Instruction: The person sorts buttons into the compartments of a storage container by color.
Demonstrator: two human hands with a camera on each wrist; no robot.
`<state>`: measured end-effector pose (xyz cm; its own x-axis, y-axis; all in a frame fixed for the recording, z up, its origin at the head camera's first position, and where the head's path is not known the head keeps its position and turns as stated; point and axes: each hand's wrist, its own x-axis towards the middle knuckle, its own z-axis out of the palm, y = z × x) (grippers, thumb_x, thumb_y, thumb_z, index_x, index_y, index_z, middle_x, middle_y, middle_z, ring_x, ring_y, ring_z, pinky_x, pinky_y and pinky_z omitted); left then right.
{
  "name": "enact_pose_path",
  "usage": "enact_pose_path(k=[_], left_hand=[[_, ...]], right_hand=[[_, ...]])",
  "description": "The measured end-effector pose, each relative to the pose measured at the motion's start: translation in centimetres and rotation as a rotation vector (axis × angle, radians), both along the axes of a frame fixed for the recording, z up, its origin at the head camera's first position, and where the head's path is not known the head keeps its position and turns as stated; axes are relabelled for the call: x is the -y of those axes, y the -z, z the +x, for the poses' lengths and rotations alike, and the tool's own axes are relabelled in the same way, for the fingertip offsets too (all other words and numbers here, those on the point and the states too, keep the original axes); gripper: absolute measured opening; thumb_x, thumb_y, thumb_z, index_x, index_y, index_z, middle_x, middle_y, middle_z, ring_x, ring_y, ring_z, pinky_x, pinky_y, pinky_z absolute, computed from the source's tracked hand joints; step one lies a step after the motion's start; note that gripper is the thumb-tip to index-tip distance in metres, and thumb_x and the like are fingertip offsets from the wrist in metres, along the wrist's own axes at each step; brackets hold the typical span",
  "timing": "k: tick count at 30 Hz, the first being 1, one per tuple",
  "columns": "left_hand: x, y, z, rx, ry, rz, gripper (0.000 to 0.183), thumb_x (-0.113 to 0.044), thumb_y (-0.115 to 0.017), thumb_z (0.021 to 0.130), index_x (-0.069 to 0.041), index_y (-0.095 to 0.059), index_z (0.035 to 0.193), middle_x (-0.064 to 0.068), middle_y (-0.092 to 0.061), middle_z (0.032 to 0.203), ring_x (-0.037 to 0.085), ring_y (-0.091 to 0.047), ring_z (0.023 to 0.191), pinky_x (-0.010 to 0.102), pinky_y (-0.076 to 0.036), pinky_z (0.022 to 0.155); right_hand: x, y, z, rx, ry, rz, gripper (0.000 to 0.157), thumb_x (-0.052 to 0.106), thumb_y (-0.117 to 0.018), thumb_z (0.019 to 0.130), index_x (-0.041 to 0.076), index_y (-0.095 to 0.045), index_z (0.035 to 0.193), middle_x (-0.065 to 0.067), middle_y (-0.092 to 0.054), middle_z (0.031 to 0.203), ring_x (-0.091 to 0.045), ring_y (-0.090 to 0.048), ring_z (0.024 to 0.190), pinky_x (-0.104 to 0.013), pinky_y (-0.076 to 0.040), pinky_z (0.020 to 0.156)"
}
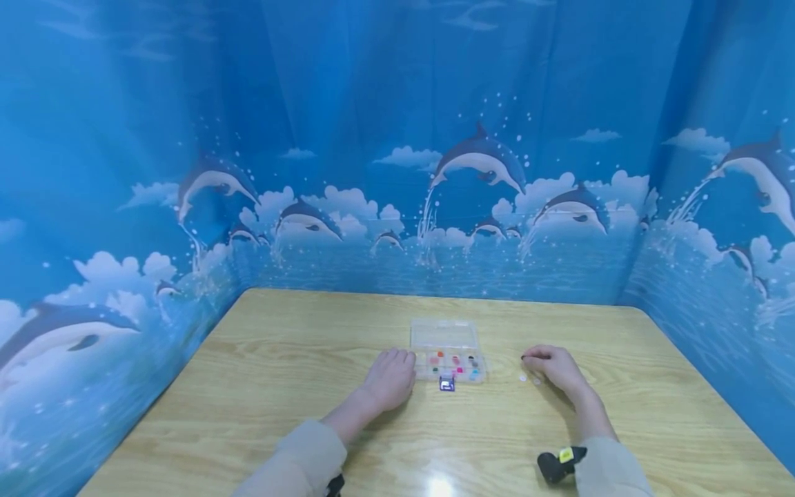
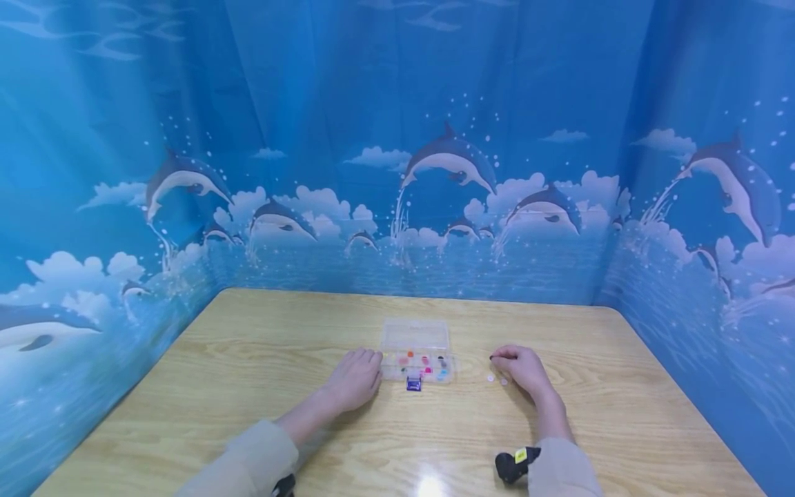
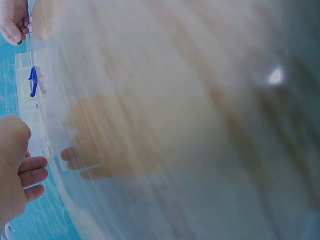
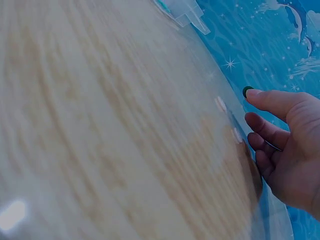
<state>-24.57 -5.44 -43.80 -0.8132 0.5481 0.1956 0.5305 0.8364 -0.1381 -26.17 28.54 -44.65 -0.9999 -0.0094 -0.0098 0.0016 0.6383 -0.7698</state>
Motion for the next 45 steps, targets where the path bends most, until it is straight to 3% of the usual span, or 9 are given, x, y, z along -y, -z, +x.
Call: enact_pose_path(k=[16, 18, 21, 23, 26, 30, 33, 40, 45], left_hand=[[-0.1, 0.1, -0.1, -0.002, -0.006, 0.000, 0.028, -0.025, -0.049, 0.094, -0.003, -0.054, 0.110, 0.007, -0.058, 0.094, 0.019, -0.053, 0.087, 0.031, -0.045, 0.080], [-0.1, 0.1, -0.1, 0.003, -0.007, 0.003, 0.028, -0.025, -0.049, 0.094, -0.003, -0.054, 0.111, 0.007, -0.058, 0.094, 0.019, -0.053, 0.087, 0.031, -0.045, 0.080], [0.0, 0.0, -0.1, 0.004, -0.006, 0.006, 0.027, -0.025, -0.049, 0.094, -0.003, -0.054, 0.110, 0.007, -0.058, 0.094, 0.019, -0.053, 0.086, 0.031, -0.045, 0.079], [0.0, 0.0, 0.0, 0.003, -0.005, 0.006, 0.027, -0.025, -0.049, 0.094, -0.003, -0.054, 0.109, 0.007, -0.058, 0.094, 0.019, -0.053, 0.086, 0.031, -0.045, 0.079], [0.0, 0.0, -0.1, -0.001, -0.002, 0.002, 0.027, -0.025, -0.049, 0.094, -0.003, -0.055, 0.108, 0.007, -0.058, 0.093, 0.019, -0.053, 0.086, 0.031, -0.045, 0.079], [0.0, 0.1, -0.1, -0.004, -0.003, -0.001, 0.024, -0.025, -0.049, 0.094, -0.004, -0.054, 0.106, 0.006, -0.057, 0.092, 0.019, -0.052, 0.085, 0.031, -0.045, 0.078], [0.0, 0.1, -0.2, -0.006, -0.008, 0.000, 0.023, -0.025, -0.049, 0.093, -0.005, -0.054, 0.104, 0.006, -0.056, 0.091, 0.018, -0.051, 0.085, 0.030, -0.044, 0.077], [0.0, 0.2, -0.2, -0.026, 0.005, 0.018, 0.022, -0.023, -0.049, 0.093, -0.004, -0.055, 0.102, 0.006, -0.056, 0.089, 0.018, -0.051, 0.082, 0.030, -0.044, 0.076], [0.1, 0.2, -0.1, -0.029, 0.012, 0.019, 0.022, -0.024, -0.050, 0.093, -0.004, -0.055, 0.103, 0.006, -0.056, 0.088, 0.017, -0.051, 0.081, 0.029, -0.045, 0.075]], right_hand=[[1.2, -1.0, -0.2, -0.009, -0.004, -0.036, 0.036, 0.025, -0.058, 0.091, -0.004, -0.061, 0.113, -0.026, -0.053, 0.122, -0.042, -0.044, 0.116, -0.055, -0.031, 0.098], [1.5, -1.0, -0.3, -0.012, -0.005, -0.044, 0.036, 0.024, -0.058, 0.091, -0.004, -0.061, 0.112, -0.024, -0.056, 0.118, -0.039, -0.050, 0.109, -0.050, -0.040, 0.091], [1.8, -1.0, -0.5, 0.003, 0.000, -0.081, 0.035, 0.023, -0.059, 0.090, -0.004, -0.061, 0.112, -0.021, -0.059, 0.110, -0.028, -0.056, 0.082, -0.037, -0.049, 0.067], [2.0, -1.1, -0.7, 0.020, -0.001, -0.119, 0.035, 0.022, -0.059, 0.090, -0.004, -0.060, 0.114, -0.018, -0.060, 0.107, -0.019, -0.052, 0.064, -0.029, -0.046, 0.051], [2.3, -1.3, -0.8, 0.042, -0.010, -0.148, 0.035, 0.023, -0.058, 0.090, -0.002, -0.060, 0.115, -0.017, -0.060, 0.106, -0.014, -0.044, 0.051, -0.027, -0.042, 0.043], [3.0, -1.6, -0.8, 0.014, -0.041, -0.112, 0.034, 0.025, -0.059, 0.090, -0.001, -0.061, 0.113, -0.018, -0.060, 0.112, -0.023, -0.057, 0.077, -0.035, -0.049, 0.066], [3.6, -1.8, -0.8, -0.006, -0.055, -0.094, 0.032, 0.024, -0.059, 0.091, -0.001, -0.063, 0.110, -0.018, -0.060, 0.114, -0.030, -0.053, 0.104, -0.044, -0.044, 0.087], [4.6, -2.0, -1.0, 0.001, -0.064, -0.111, 0.029, 0.022, -0.059, 0.091, -0.001, -0.064, 0.108, -0.015, -0.061, 0.111, -0.027, -0.053, 0.100, -0.035, -0.045, 0.075], [5.1, -2.1, -1.1, -0.042, -0.089, -0.111, 0.026, 0.019, -0.061, 0.089, -0.002, -0.065, 0.105, -0.016, -0.062, 0.109, -0.031, -0.054, 0.103, -0.044, -0.043, 0.088]])
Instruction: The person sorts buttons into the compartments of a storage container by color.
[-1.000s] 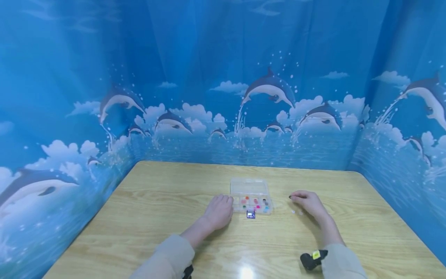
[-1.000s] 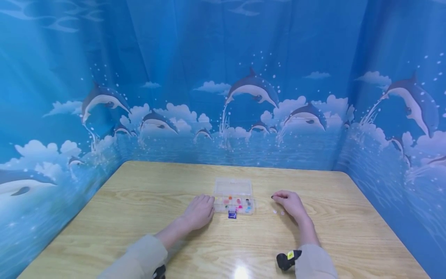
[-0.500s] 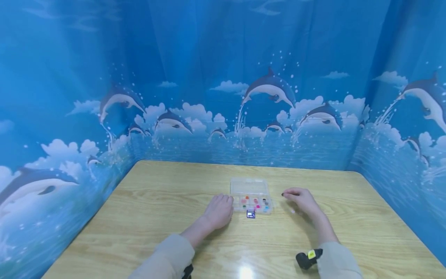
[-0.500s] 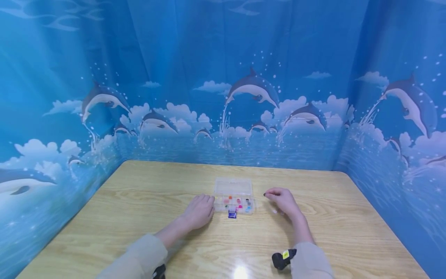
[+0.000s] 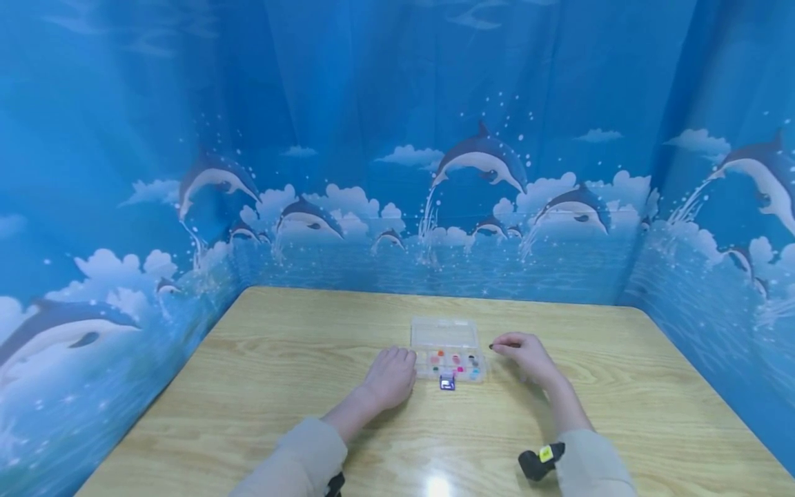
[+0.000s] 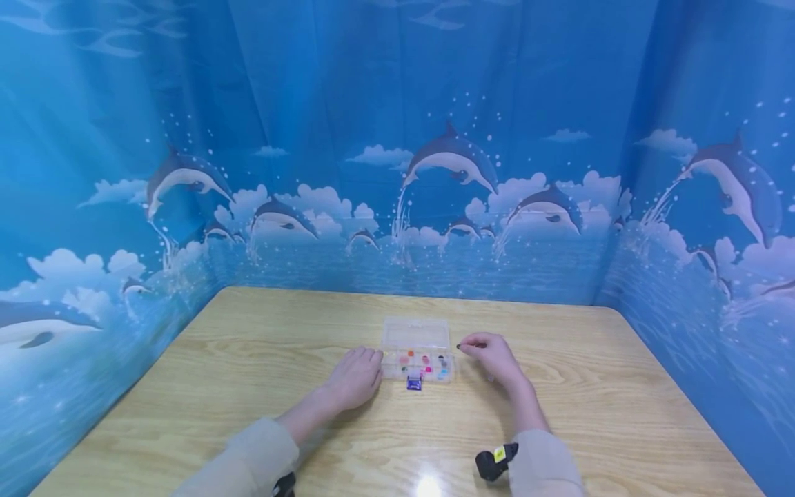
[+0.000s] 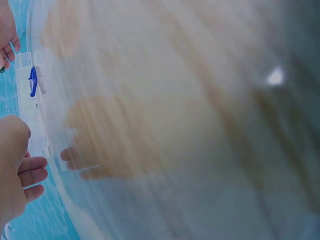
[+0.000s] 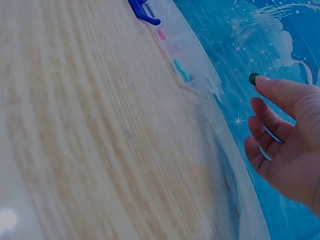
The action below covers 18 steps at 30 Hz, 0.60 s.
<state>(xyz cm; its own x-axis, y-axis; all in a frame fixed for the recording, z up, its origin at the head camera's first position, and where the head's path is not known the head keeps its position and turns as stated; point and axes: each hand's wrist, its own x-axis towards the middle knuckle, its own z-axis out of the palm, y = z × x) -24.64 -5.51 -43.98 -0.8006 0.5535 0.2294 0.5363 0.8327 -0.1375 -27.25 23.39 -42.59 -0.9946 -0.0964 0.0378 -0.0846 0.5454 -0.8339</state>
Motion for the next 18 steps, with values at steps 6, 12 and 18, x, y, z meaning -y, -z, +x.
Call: enact_pose_path(k=[6, 12, 18], left_hand=[[-0.1, -0.1, 0.0, 0.029, -0.022, -0.017, 0.025, -0.025, -0.049, 0.094, -0.004, -0.055, 0.107, 0.005, -0.057, 0.092, 0.017, -0.051, 0.085, 0.030, -0.045, 0.078], [-0.1, -0.2, 0.0, 0.035, -0.027, -0.026, 0.024, -0.025, -0.049, 0.094, -0.005, -0.055, 0.106, 0.005, -0.056, 0.091, 0.017, -0.051, 0.084, 0.029, -0.044, 0.077], [-0.1, -0.3, 0.1, 0.037, -0.029, -0.024, 0.026, -0.025, -0.049, 0.094, -0.004, -0.055, 0.108, 0.006, -0.058, 0.094, 0.018, -0.052, 0.087, 0.030, -0.045, 0.080]], right_hand=[[0.7, 0.0, -0.1, -0.010, -0.013, -0.004, 0.024, 0.018, -0.063, 0.088, -0.001, -0.066, 0.102, -0.012, -0.063, 0.103, -0.026, -0.055, 0.097, -0.038, -0.046, 0.081], [1.7, -0.1, -0.2, -0.025, -0.021, -0.029, 0.022, 0.015, -0.065, 0.085, -0.002, -0.066, 0.099, -0.011, -0.065, 0.098, -0.022, -0.055, 0.091, -0.032, -0.044, 0.075], [2.4, -0.3, -0.3, -0.030, -0.041, -0.071, 0.022, 0.015, -0.064, 0.086, -0.002, -0.066, 0.100, -0.012, -0.064, 0.101, -0.027, -0.056, 0.099, -0.043, -0.043, 0.088]])
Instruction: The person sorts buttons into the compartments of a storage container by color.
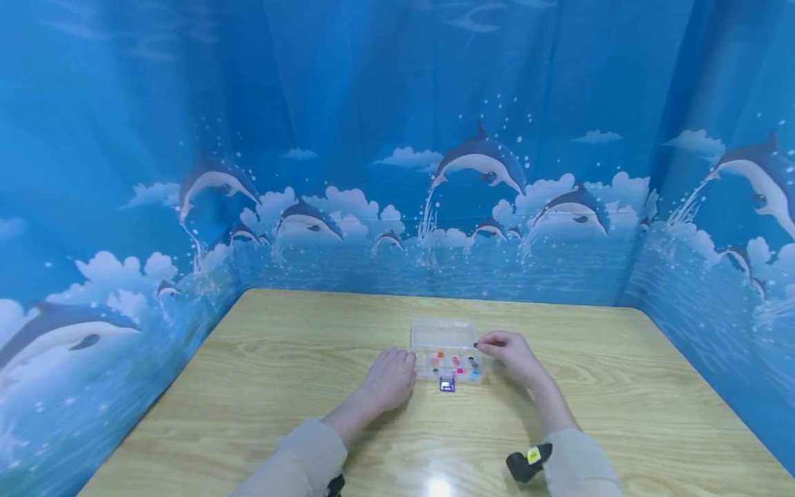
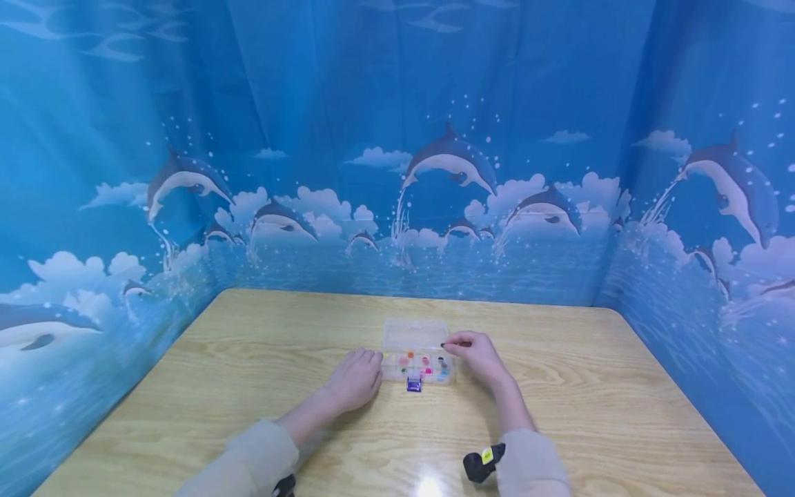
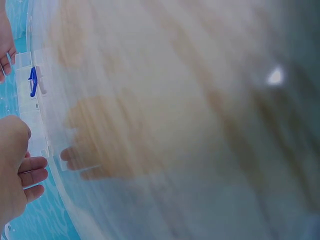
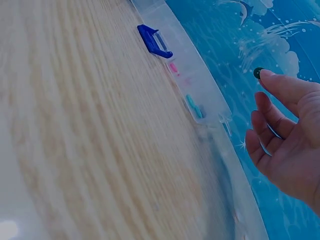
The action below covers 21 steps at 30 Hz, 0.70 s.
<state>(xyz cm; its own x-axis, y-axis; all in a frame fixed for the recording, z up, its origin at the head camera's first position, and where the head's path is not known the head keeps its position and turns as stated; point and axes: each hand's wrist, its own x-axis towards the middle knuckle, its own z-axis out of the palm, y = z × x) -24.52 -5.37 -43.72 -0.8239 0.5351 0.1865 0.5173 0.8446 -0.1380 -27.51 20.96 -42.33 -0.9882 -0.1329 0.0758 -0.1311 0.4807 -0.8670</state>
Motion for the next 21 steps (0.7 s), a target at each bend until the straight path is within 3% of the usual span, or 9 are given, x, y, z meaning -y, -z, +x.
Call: enact_pose_path(k=[10, 21], left_hand=[[0.0, 0.0, 0.1, -0.001, -0.004, -0.008, 0.026, -0.025, -0.048, 0.094, -0.004, -0.054, 0.110, 0.006, -0.057, 0.094, 0.018, -0.052, 0.087, 0.030, -0.045, 0.080], [0.0, 0.1, 0.0, 0.006, -0.003, 0.002, 0.027, -0.025, -0.048, 0.094, -0.004, -0.054, 0.109, 0.006, -0.057, 0.094, 0.018, -0.052, 0.086, 0.030, -0.045, 0.079]], right_hand=[[1.4, 0.0, -0.1, 0.040, 0.011, -0.015, 0.019, 0.013, -0.067, 0.083, 0.001, -0.068, 0.098, -0.010, -0.064, 0.101, -0.027, -0.055, 0.099, -0.044, -0.042, 0.090], [2.4, -0.3, 0.0, 0.033, -0.035, 0.001, 0.020, 0.015, -0.065, 0.085, 0.000, -0.068, 0.099, -0.008, -0.064, 0.099, -0.023, -0.057, 0.094, -0.039, -0.046, 0.084]])
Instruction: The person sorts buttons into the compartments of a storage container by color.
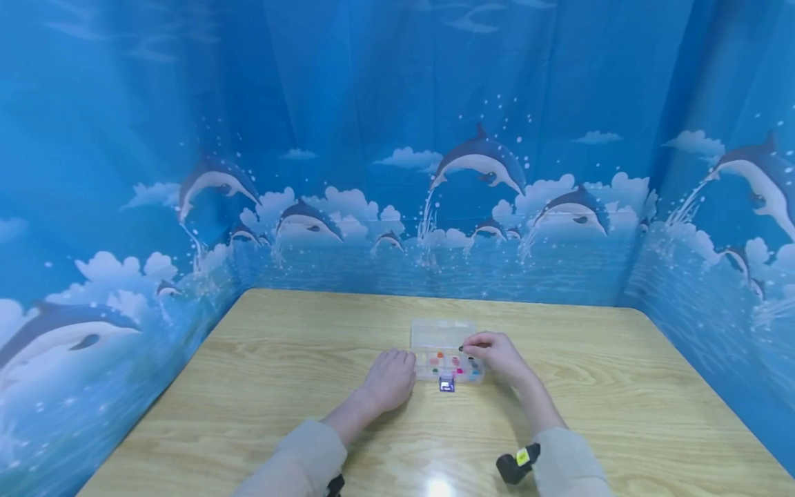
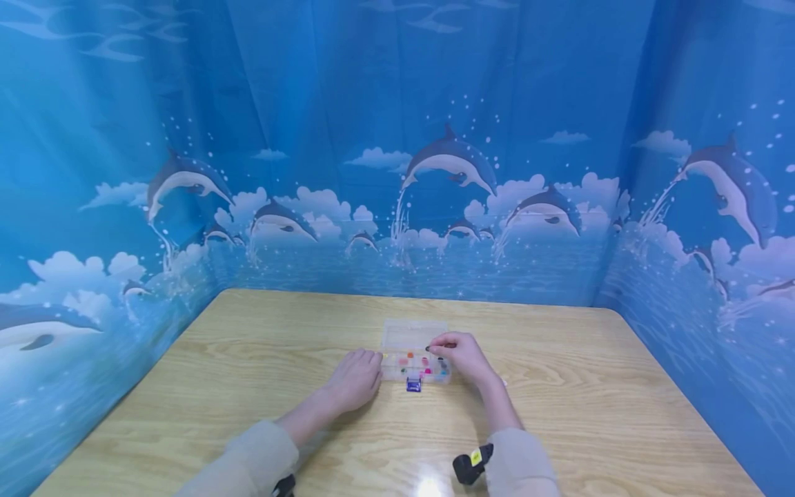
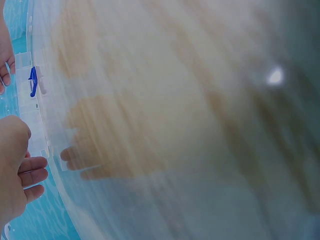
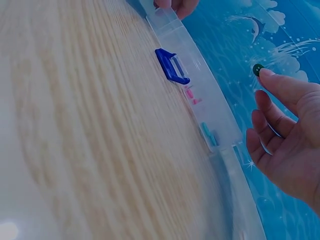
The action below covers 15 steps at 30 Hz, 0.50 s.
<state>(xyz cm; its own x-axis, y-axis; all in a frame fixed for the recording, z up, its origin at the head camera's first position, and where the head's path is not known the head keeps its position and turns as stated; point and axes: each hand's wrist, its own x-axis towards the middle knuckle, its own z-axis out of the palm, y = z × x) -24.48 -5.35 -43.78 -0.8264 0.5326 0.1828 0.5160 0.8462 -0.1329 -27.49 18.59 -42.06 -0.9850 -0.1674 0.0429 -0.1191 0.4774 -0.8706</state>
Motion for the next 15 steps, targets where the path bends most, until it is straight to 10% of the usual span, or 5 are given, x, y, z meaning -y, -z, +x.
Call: enact_pose_path(k=[15], left_hand=[[-0.1, 0.1, -0.1, -0.007, -0.004, -0.005, 0.026, -0.025, -0.049, 0.094, -0.005, -0.054, 0.109, 0.005, -0.057, 0.093, 0.017, -0.051, 0.086, 0.030, -0.045, 0.080]], right_hand=[[1.6, 0.3, -0.3, -0.037, -0.052, 0.004, 0.016, 0.012, -0.066, 0.085, 0.000, -0.069, 0.095, -0.007, -0.064, 0.095, -0.021, -0.056, 0.090, -0.033, -0.046, 0.077]])
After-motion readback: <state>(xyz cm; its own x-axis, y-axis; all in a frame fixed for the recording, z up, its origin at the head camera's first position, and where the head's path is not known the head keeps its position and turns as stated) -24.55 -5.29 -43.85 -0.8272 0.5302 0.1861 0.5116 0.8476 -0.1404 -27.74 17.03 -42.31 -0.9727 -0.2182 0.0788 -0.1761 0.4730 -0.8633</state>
